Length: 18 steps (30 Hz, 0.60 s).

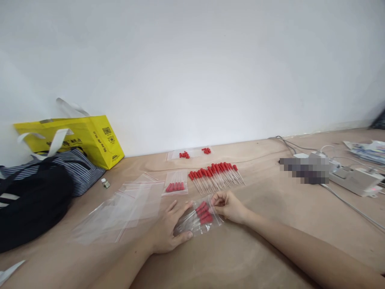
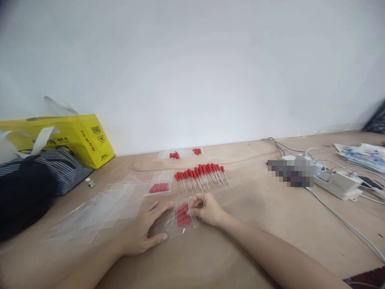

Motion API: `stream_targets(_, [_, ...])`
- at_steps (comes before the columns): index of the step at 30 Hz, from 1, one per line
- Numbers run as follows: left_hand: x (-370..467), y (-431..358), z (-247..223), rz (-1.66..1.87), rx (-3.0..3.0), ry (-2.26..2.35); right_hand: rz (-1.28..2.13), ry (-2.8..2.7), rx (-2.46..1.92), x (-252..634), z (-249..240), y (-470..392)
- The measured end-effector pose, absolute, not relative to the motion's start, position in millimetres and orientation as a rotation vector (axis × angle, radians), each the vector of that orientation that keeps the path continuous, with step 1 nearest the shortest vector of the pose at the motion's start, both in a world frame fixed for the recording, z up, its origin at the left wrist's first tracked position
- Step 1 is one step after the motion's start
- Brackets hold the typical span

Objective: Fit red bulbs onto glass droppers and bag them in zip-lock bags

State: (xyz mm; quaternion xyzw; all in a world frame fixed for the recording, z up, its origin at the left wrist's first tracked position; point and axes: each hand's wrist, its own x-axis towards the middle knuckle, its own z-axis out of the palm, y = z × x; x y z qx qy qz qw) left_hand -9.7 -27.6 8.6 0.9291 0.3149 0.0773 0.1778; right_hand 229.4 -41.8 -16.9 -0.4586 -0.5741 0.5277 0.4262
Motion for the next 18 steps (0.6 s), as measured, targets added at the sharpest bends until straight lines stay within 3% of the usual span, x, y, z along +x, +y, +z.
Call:
stream_targets(7, [-9,-29,10,0.190,2.643,0.901,1.291,-1.637,-1.177,240,-15,-37])
stream_targets(13, [-5,-31,17,0.183,2.637,0.877,0.408,-1.835,-1.657,244,9,8])
stream_targets(18, [-5,-31,17,0.211,2.632,0.875,0.221,-1.779,-1.823,220,17,50])
